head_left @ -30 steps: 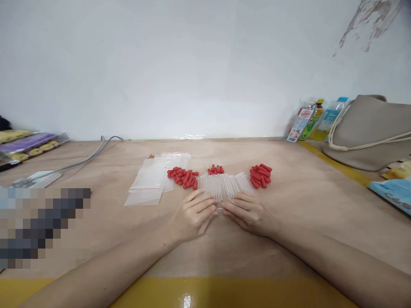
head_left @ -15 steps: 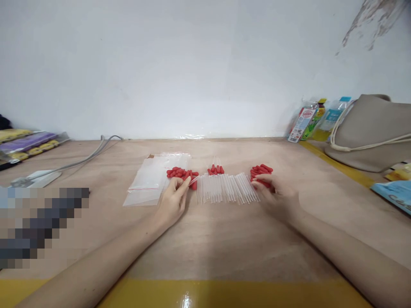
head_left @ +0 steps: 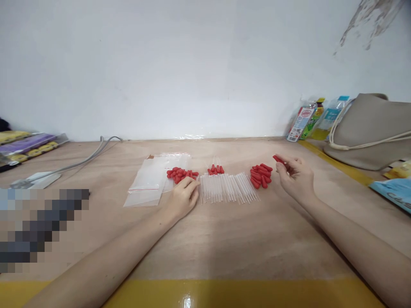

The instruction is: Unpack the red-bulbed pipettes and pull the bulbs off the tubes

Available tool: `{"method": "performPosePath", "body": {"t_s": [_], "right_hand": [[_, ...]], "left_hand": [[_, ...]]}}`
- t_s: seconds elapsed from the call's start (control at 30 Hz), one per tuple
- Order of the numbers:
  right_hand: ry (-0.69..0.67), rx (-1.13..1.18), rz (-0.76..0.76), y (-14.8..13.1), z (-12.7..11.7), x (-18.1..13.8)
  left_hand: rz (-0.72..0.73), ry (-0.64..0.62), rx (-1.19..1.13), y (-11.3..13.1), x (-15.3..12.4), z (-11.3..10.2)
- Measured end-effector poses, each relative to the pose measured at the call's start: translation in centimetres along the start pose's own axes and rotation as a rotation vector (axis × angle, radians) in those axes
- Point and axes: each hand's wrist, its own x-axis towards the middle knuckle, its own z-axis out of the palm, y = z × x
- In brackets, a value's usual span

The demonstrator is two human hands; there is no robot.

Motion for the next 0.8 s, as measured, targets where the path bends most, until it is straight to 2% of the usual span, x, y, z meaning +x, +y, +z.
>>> {"method": "performPosePath", "body": {"t_s": [0.13, 0.2, 0.3, 0.57, 0.63, 0.8], "right_hand": [[-0.055, 0.068, 0.174, 1.4, 0.1, 0.1], [-0.079, 0.08, 0.208, 1.9, 0.2, 0.1], [-0.118, 0.016, 0.14, 2.0, 0.2, 0.1], [-0.311, -0.035, -0.249, 0.5, -0.1, -0.8], [-0.294, -0.056, -0.261, 0.6, 0.0, -0.8], [-0.176, -0.076, -0.097, 1.9, 0.3, -0.2]], "left_hand": [[-0.031, -0.046, -0.078, 0.4, -0.1, 0.1], [-0.031, -0.059, -0.098, 0.5, -0.1, 0.0], [-0.02, -0.05, -0.123, 0.6, -0.2, -0.2], [0.003, -0.057, -0.122, 0.7, -0.2, -0.5], [0.007, -0.061, -0.119, 0.8, -0.2, -0.6], [0.013, -0.073, -0.118, 0.9, -0.1, -0.7]]}}
